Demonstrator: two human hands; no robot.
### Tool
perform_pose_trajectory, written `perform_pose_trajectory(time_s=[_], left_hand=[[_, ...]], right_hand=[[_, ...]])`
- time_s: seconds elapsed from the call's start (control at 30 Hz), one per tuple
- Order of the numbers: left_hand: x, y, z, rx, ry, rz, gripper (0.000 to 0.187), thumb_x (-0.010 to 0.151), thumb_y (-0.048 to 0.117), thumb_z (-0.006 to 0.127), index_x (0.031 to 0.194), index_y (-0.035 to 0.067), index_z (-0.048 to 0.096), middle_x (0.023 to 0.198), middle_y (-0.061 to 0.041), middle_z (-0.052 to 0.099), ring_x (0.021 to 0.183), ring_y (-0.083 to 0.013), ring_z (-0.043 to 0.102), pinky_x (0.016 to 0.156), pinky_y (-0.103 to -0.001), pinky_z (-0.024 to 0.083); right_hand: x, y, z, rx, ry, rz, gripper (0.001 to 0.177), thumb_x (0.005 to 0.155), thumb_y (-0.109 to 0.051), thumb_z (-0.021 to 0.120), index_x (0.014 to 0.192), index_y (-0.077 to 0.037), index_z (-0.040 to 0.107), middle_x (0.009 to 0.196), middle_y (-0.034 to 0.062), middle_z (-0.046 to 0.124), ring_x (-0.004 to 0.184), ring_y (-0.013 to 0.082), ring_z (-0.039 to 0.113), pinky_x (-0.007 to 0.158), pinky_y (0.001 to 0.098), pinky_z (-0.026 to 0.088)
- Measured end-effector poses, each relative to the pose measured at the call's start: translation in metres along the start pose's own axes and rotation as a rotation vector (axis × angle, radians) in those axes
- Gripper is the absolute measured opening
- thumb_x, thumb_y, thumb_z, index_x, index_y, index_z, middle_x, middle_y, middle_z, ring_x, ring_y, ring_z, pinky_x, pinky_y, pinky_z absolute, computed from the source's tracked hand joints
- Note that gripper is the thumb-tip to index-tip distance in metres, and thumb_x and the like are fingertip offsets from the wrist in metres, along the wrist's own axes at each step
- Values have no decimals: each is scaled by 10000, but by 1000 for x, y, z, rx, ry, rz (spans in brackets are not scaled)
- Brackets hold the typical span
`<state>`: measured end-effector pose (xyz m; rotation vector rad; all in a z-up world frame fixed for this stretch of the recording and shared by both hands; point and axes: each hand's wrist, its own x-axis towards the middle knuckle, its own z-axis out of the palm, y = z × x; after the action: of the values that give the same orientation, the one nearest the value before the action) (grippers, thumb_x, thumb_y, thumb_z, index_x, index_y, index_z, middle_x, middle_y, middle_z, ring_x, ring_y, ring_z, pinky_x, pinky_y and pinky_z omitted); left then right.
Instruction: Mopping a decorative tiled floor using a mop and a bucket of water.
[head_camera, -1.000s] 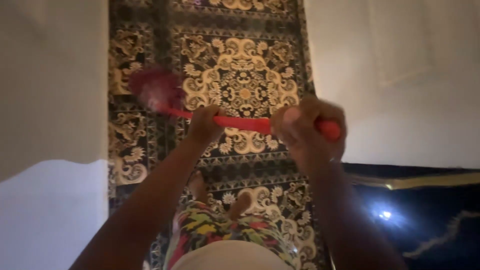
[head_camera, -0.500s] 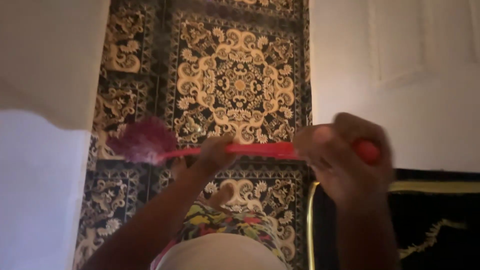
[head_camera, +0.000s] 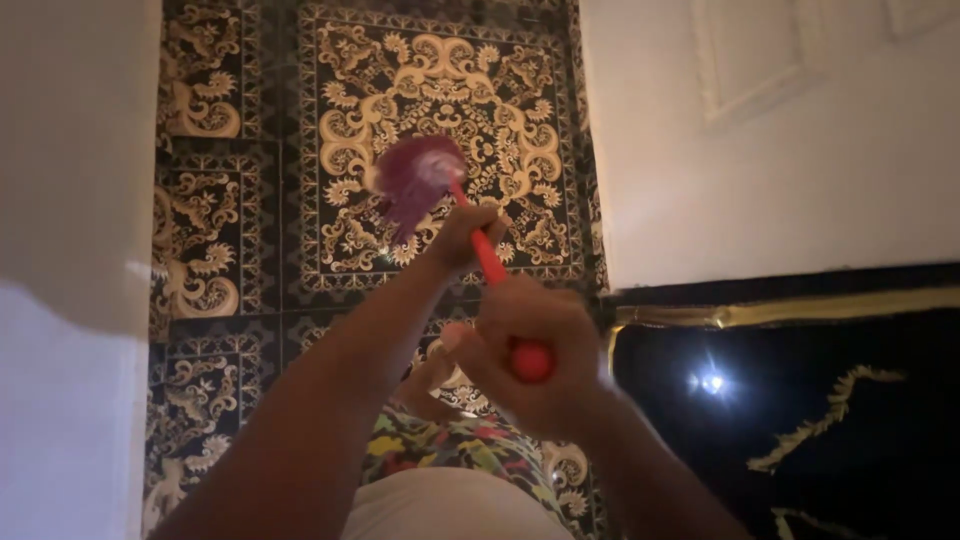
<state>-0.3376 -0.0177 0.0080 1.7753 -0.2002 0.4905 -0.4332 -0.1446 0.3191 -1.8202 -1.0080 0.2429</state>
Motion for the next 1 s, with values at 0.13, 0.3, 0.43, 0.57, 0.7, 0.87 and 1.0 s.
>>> perform_pose_trajectory(time_s=[0.13,0.3,0.43,0.57,0.7,0.87,1.0], left_hand=[[-8,-13,13,-377,-185,-80,274,917,116,612,674,85,488,623,-105,536,559,-257,516,529,-396,420],[-20,42,22,162,-47,284,153,834,213,685,746,101,629,690,-108,634,655,-320,638,605,-447,494],[-45,113,-15,37,-511,-348,249,967,332,561,869,162,714,696,-78,644,559,-312,661,533,-466,566],[-97,117,-36,165,-344,-350,324,956,322,601,773,95,741,681,-145,681,595,-340,659,596,-502,525],[-133,129,-63,101,-348,-525,310,946,293,568,756,99,716,635,-141,679,549,-315,673,594,-471,544],[-149,138,-69,109,-152,-543,408,1025,350,566,738,76,665,590,-140,646,533,-294,651,566,-467,515],[-127,110,-41,145,-69,-182,314,1020,312,582,799,111,682,596,-95,646,485,-238,639,502,-396,530]], right_hand=[[-17,30,5,210,186,99,307,913,-59,720,692,-114,513,666,-4,562,594,108,544,590,272,455],[-34,29,-54,607,520,128,290,1043,-134,596,762,-132,526,615,1,491,514,127,468,553,309,447],[-25,5,-68,464,461,67,317,1072,-172,527,761,-161,463,484,-32,371,352,99,308,408,292,328],[-16,-7,-48,607,329,61,298,1097,-224,518,811,-174,455,518,-46,360,383,96,293,437,308,323],[-15,-9,-27,734,172,84,316,1104,-253,562,823,-169,448,524,-19,383,416,109,297,473,330,297],[-9,-67,-11,680,-72,105,358,1087,-305,615,815,-139,451,558,9,434,493,114,326,567,346,284],[-24,-89,-30,392,-56,213,431,1056,-267,648,700,-138,443,545,-28,416,520,102,321,570,318,263]])
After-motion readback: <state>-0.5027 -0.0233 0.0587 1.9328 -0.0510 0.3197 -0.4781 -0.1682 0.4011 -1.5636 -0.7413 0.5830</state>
